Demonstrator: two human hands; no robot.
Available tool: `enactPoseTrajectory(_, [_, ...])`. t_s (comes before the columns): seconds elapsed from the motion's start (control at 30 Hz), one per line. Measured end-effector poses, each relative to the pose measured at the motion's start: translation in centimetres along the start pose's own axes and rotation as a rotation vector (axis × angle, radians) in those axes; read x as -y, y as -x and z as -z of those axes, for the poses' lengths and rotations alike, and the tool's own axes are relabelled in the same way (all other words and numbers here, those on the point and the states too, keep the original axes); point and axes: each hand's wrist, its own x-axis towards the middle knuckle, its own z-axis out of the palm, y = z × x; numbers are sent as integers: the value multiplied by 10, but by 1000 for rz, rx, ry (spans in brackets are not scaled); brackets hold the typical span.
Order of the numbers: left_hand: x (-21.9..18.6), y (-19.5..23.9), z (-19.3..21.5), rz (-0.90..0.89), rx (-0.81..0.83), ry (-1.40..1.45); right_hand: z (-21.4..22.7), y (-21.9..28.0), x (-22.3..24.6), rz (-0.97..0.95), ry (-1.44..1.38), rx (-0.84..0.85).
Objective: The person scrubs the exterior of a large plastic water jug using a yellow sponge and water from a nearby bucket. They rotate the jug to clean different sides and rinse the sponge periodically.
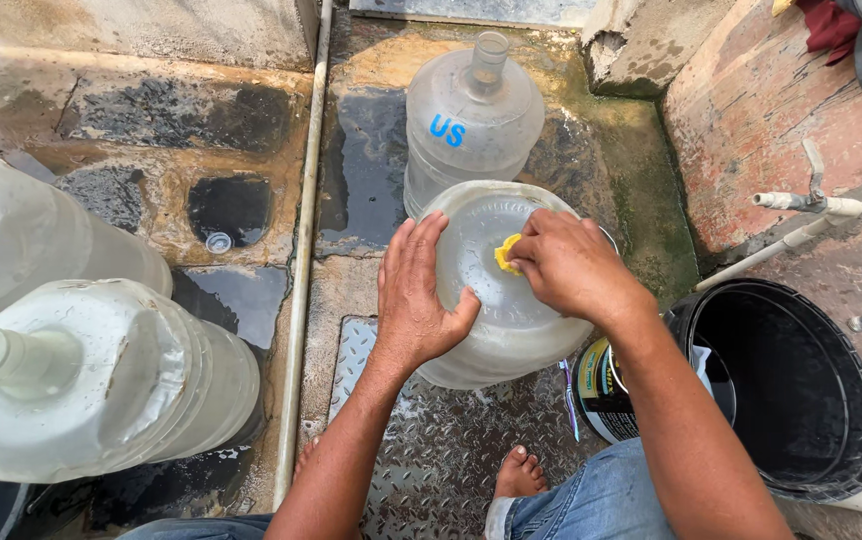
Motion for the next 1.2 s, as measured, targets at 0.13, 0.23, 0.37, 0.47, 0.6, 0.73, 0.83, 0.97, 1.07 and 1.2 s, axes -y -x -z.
enactPoseTrajectory(0.13, [-5, 2, -4, -7, -22, 6, 2, 2, -5, -217, 31, -32])
enactPoseTrajectory(0.23, [-6, 3, -8, -45, -29, 50, -12, -9, 10, -199, 25, -241])
enactPoseTrajectory(0.37, [-10, 2, -15, -92, -48, 65, -33, -31, 31, 32, -203, -284])
enactPoseTrajectory(0.47, [-8, 9, -15, -63, -70, 47, -38, -29, 26, 41, -30, -304])
enactPoseTrajectory(0.6, [0, 4, -3, 44, -14, 37, -25, -7, -19, -145, 291, -347])
enactPoseTrajectory(0.73, [1, 0, -4, 74, 8, 41, -34, 11, -65, -368, 216, -86])
enactPoseTrajectory(0.83, [0, 2, -11, -14, -48, 32, -48, 11, -71, -260, 93, -83])
enactPoseTrajectory(0.97, [-6, 4, -19, -28, -86, 47, -47, -2, -35, -98, 135, 81])
enactPoseTrajectory(1.07, [-6, 8, -20, -14, -105, 20, -47, 3, 5, 62, 19, 187])
enactPoseTrajectory(1.2, [2, 10, -16, 50, -64, -7, -38, 13, 13, -27, 147, 297])
